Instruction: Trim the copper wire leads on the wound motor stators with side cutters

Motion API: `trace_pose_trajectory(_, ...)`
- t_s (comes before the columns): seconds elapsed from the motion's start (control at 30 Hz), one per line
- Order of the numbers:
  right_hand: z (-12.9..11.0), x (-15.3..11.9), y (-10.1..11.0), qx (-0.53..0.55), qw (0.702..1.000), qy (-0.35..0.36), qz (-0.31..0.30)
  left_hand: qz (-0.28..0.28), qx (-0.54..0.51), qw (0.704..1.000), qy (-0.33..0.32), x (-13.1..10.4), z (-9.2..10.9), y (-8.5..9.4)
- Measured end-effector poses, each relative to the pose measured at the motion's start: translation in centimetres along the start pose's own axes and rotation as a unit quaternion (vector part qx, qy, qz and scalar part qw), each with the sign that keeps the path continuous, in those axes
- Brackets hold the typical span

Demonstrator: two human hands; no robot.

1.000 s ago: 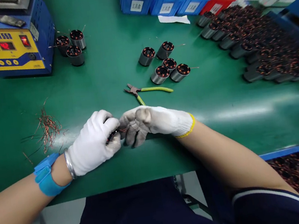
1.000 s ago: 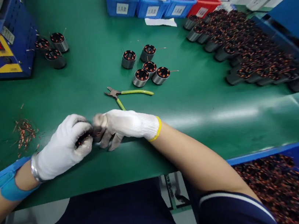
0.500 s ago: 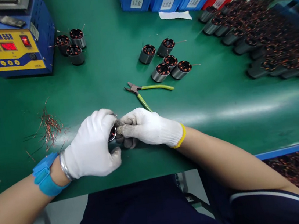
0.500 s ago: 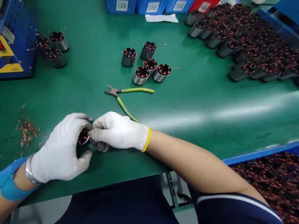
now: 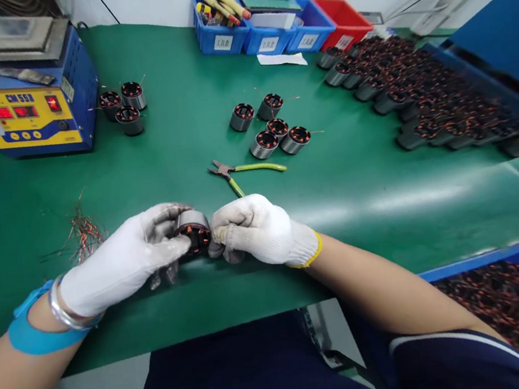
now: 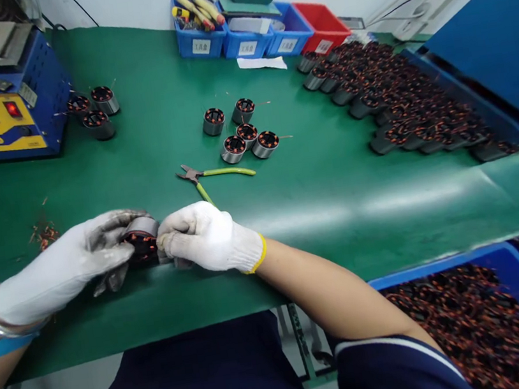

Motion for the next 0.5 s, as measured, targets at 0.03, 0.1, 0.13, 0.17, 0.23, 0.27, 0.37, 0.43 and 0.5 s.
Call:
trace_pose_trajectory(0.03,0.2,0.1,0.0,0.033,0.999,-0.003,0.001,0.028,-0.012,0.999,-0.036,-0.2,0.7,0.3)
trace_pose_trajectory(0.1,0.7,0.3,0.0,0.088,0.996,-0.005,0.001,0.088,0.007,0.988,-0.130,-1.2,2.5,1.0)
trace_pose_trajectory(0.13,0.9,0.4,0.0,0.109,0.994,-0.004,0.001,0.113,0.042,0.976,-0.181,-1.9,3.4,1.1)
trace_pose_trajectory(0.17,1.0,0.5,0.0,0.130,0.992,-0.003,0.001,0.129,0.091,0.960,-0.232,-2.8,4.2,0.9)
trace_pose_trajectory(0.23,1.0,0.5,-0.2,0.157,0.988,-0.003,-0.004,0.143,0.188,0.917,-0.323,-4.4,5.4,0.0)
trace_pose_trajectory(0.27,0.8,0.4,-0.2,0.162,0.987,-0.001,-0.006,0.159,0.211,0.898,-0.352,-5.0,5.6,-0.1)
trace_pose_trajectory(0.37,-0.2,-0.1,-0.4,0.100,0.995,0.016,-0.015,0.232,0.139,0.914,-0.301,-4.5,4.2,1.8)
trace_pose_trajectory(0.43,-1.1,-0.5,-0.3,0.021,0.999,0.038,-0.011,0.153,0.044,0.978,-0.132,-1.8,1.0,1.8)
trace_pose_trajectory(0.5,-1.5,-0.6,-0.2,-0.031,0.998,0.052,-0.004,-0.011,-0.011,1.000,0.021,-0.3,-1.5,-0.5)
Point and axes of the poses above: each hand's wrist, its own x-axis towards the middle knuckle, its own y-axis out of the back of the hand, z = x × y, the point moved 9 cm from there along x, towards the middle knuckle, and after that the axes turned 2 degrees about y, right-handed, at the moved point
